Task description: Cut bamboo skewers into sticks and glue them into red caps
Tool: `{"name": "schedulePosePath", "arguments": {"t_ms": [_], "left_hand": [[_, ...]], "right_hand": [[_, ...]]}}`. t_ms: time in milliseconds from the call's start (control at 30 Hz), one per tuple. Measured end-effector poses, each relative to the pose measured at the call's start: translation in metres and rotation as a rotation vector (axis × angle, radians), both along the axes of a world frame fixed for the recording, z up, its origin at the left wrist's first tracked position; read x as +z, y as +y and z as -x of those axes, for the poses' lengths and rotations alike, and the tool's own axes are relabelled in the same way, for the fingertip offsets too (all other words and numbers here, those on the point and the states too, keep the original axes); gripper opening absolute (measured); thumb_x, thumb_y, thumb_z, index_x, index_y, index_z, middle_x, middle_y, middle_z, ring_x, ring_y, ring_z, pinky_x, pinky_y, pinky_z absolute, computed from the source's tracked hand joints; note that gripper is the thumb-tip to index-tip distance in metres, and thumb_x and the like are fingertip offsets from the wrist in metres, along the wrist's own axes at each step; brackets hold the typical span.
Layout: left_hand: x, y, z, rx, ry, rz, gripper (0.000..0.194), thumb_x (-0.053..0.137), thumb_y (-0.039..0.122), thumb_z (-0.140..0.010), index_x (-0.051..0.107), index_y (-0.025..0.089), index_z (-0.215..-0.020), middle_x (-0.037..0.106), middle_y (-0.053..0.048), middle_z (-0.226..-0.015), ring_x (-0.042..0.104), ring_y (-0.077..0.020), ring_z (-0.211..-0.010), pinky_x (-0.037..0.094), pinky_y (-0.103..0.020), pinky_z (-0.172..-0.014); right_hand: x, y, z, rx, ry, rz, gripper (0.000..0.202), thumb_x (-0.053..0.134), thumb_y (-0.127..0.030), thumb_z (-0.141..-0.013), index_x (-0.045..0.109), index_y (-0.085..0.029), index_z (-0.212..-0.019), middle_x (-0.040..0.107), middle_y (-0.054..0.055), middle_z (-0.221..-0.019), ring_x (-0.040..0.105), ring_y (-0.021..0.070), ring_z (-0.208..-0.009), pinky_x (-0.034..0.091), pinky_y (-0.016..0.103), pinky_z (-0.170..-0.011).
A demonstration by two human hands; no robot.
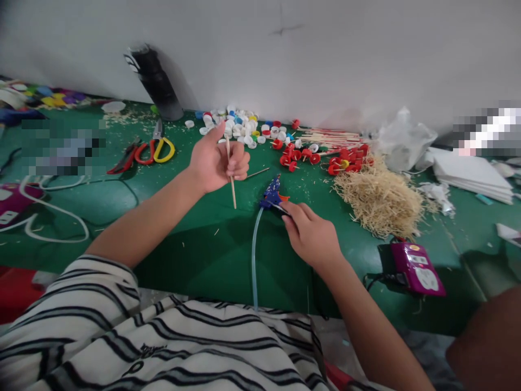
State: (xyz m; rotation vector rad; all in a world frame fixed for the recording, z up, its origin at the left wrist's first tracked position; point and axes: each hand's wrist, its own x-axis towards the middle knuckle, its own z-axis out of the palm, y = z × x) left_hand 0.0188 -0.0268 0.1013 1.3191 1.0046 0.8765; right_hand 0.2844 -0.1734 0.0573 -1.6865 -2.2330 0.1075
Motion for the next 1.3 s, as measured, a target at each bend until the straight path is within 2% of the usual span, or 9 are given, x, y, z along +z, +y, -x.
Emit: {"name": "schedulePosePath", "arguments": {"t_ms": [100,200,367,467,567,667,867,1100,1300], "left_hand": [[0.000,0.005,0.005,0.073,0.111,-0.059,0.085,0.024,0.085,-0.104,0.066,0.016,-0.079,0.047,-0.003,-0.063,0.066,-0.0144,-0.066,0.054,-0.031,-0.063],[0.011,-0.001,0.005,0.084,0.091,-0.048,0.073,0.031,0.071,-0.112,0.062,0.014,-0.077,0.042,0.000,-0.062,0.062,-0.0102,-0.061,0.050,-0.028,-0.062],[0.030,-0.019,-0.004,-0.083,-0.267,0.093,0.059,0.033,0.035,-0.117,0.037,0.017,-0.061,0.027,0.004,-0.056,0.031,-0.0012,-0.043,0.033,-0.020,-0.053],[0.030,-0.021,-0.006,-0.140,-0.438,0.173,0.053,0.038,0.027,-0.113,0.035,0.018,-0.060,0.027,0.005,-0.054,0.027,-0.0023,-0.041,0.027,-0.019,-0.048],[0.027,-0.017,-0.006,-0.147,-0.564,0.292,0.049,0.038,0.025,-0.111,0.036,0.019,-0.062,0.029,0.006,-0.054,0.028,-0.0037,-0.040,0.022,-0.019,-0.045],[0.025,-0.014,-0.006,-0.133,-0.616,0.362,0.049,0.042,0.027,-0.111,0.034,0.020,-0.063,0.028,0.006,-0.055,0.028,-0.0035,-0.040,0.020,-0.018,-0.045],[0.026,-0.015,-0.011,-0.097,-0.609,0.348,0.053,0.048,0.033,-0.112,0.029,0.020,-0.064,0.020,0.007,-0.057,0.023,-0.0018,-0.039,0.016,-0.019,-0.046],[0.027,-0.017,-0.013,-0.093,-0.570,0.304,0.057,0.044,0.034,-0.114,0.028,0.019,-0.062,0.018,0.007,-0.058,0.020,-0.0011,-0.040,0.015,-0.018,-0.047],[0.024,-0.017,-0.011,-0.128,-0.558,0.252,0.057,0.037,0.034,-0.116,0.030,0.019,-0.061,0.019,0.006,-0.057,0.019,-0.0023,-0.041,0.016,-0.019,-0.047]], "right_hand": [[0.011,0.001,0.021,0.081,-0.138,0.073,0.041,0.039,-0.040,-0.113,0.072,-0.025,-0.132,0.081,0.009,-0.124,0.075,0.0265,-0.101,0.039,0.035,-0.067],[0.023,0.009,0.043,0.094,-0.253,0.148,0.041,0.039,-0.043,-0.114,0.074,-0.023,-0.123,0.082,0.011,-0.116,0.074,0.0265,-0.096,0.026,0.036,-0.062],[0.037,0.035,0.076,0.050,-0.381,0.191,0.047,0.034,-0.048,-0.116,0.072,-0.020,-0.121,0.081,0.013,-0.106,0.072,0.0252,-0.088,0.017,0.036,-0.061],[0.039,0.052,0.088,0.049,-0.438,0.119,0.052,0.029,-0.048,-0.117,0.071,-0.018,-0.124,0.081,0.014,-0.109,0.072,0.0258,-0.092,0.017,0.036,-0.061],[0.036,0.063,0.092,0.065,-0.464,0.050,0.055,0.025,-0.048,-0.118,0.071,-0.017,-0.127,0.081,0.015,-0.118,0.073,0.0276,-0.102,0.019,0.035,-0.063],[0.029,0.068,0.091,0.055,-0.478,0.053,0.058,0.022,-0.049,-0.118,0.070,-0.018,-0.127,0.081,0.014,-0.118,0.073,0.0267,-0.099,0.019,0.035,-0.063],[0.015,0.064,0.090,0.064,-0.528,0.189,0.060,0.016,-0.048,-0.118,0.066,-0.018,-0.130,0.081,0.013,-0.102,0.073,0.0248,-0.084,0.022,0.034,-0.062],[0.020,0.060,0.093,0.032,-0.507,0.254,0.058,0.017,-0.051,-0.117,0.063,-0.020,-0.133,0.080,0.014,-0.099,0.074,0.0267,-0.084,0.030,0.032,-0.066],[0.017,0.056,0.094,0.007,-0.448,0.288,0.059,0.015,-0.051,-0.117,0.061,-0.020,-0.135,0.079,0.014,-0.100,0.072,0.0265,-0.082,0.031,0.033,-0.066]]}}
